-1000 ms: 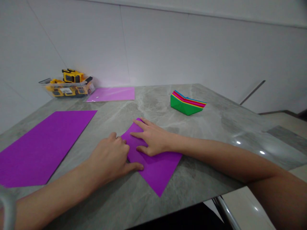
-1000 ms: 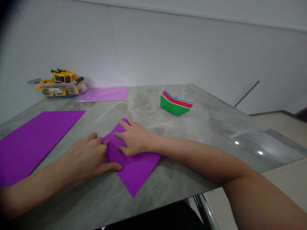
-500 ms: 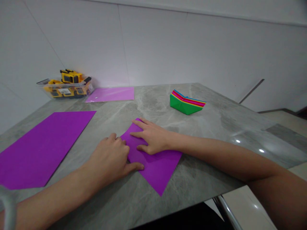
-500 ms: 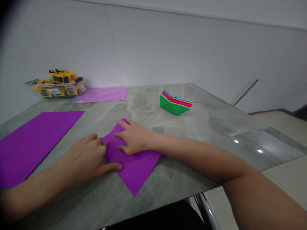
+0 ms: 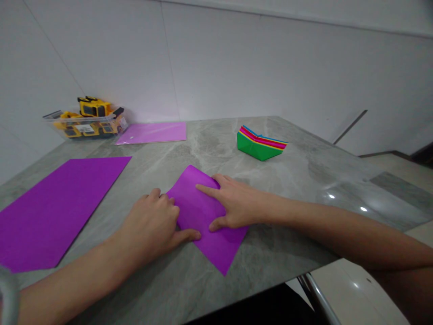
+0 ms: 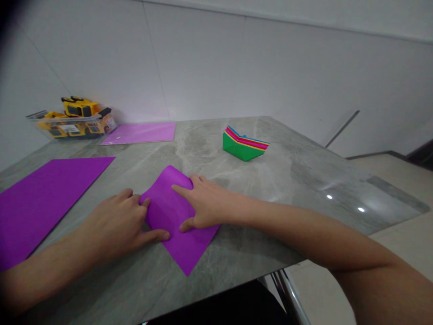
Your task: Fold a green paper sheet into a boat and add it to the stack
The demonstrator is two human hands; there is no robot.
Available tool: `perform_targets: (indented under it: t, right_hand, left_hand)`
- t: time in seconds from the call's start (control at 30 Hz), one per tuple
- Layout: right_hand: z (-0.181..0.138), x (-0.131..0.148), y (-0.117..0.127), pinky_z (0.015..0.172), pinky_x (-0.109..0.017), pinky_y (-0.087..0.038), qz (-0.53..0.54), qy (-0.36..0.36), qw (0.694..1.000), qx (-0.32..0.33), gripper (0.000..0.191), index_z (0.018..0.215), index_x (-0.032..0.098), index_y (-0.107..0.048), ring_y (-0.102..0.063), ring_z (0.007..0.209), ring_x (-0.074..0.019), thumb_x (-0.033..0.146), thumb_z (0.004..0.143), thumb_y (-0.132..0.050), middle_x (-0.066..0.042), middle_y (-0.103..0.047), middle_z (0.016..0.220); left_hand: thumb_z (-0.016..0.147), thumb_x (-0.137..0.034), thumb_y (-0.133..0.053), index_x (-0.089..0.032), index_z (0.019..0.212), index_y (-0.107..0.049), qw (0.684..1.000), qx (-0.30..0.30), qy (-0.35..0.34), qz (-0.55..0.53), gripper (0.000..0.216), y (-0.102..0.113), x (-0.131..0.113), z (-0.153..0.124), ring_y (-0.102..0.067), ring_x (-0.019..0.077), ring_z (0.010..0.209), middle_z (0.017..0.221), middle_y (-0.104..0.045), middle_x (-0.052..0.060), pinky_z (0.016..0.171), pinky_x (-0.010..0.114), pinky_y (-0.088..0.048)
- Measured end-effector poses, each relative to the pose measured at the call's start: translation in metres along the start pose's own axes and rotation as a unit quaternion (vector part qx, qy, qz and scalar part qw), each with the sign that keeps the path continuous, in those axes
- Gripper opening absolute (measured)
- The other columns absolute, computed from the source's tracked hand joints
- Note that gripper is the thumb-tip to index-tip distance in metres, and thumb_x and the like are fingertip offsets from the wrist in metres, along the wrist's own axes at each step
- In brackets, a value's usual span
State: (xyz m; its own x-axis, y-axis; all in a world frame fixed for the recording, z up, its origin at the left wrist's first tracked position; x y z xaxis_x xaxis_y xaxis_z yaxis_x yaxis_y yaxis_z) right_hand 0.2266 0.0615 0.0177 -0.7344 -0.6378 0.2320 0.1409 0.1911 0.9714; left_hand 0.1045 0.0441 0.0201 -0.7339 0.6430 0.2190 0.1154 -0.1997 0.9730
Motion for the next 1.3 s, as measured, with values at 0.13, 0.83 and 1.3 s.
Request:
perform_targets:
  t: [0.13,0.83,1.3]
  right_hand:
    - [0.0072,-0.0018,-0.0047,0.099,-0.05,-0.045,0.009,0.005,1.0,0.022,0.1,0.152,0.019,-0.032,-0.05,0.123,-0.0384,0.057,0.07,-0.076,-0.021,-0.048,0.137]
    - [0.0075,0.0021,-0.0024,0.101,-0.05,-0.043,0.008,0.004,1.0,0.027,0.103,0.154,0.017,-0.028,-0.047,0.127,-0.0398,0.057,0.071,-0.075,-0.023,-0.045,0.14]
    - [0.0072,0.0035,-0.0039,0.103,-0.053,-0.04,0.019,-0.013,0.998,0.051,0.107,0.156,0.016,-0.021,-0.04,0.132,-0.042,0.062,0.072,-0.07,-0.025,-0.038,0.144]
  left_hand:
    - [0.078,-0.08,-0.047,-0.018,0.063,-0.072,1.0,-0.008,0.002,0.012,0.068,0.002,0.0006,-0.0004,-0.063,0.0286,0.064,0.063,-0.068,0.013,0.059,0.04,-0.046]
    - [0.077,-0.081,-0.048,-0.015,0.079,-0.076,0.997,0.069,0.007,-0.013,0.071,-0.0048,0.0024,-0.0049,-0.068,0.036,0.071,0.078,-0.072,0.018,0.063,0.048,-0.054]
    - [0.074,-0.07,-0.055,-0.017,0.087,-0.075,0.993,0.088,0.053,-0.055,0.059,0.0041,-0.0003,-0.0082,-0.067,0.0325,0.077,0.083,-0.071,0.016,0.076,0.047,-0.052]
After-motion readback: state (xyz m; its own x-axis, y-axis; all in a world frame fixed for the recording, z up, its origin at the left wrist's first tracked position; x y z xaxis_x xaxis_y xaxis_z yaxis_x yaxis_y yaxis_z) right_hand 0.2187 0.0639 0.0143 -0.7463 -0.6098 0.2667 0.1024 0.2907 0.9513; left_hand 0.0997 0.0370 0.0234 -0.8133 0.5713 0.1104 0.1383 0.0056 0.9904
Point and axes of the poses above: each hand's wrist, its own z-axis towards the middle knuckle, its own y-axis out of the back of the hand, x = y × z, the point moved 8 cm from there along z, towards the middle knuckle
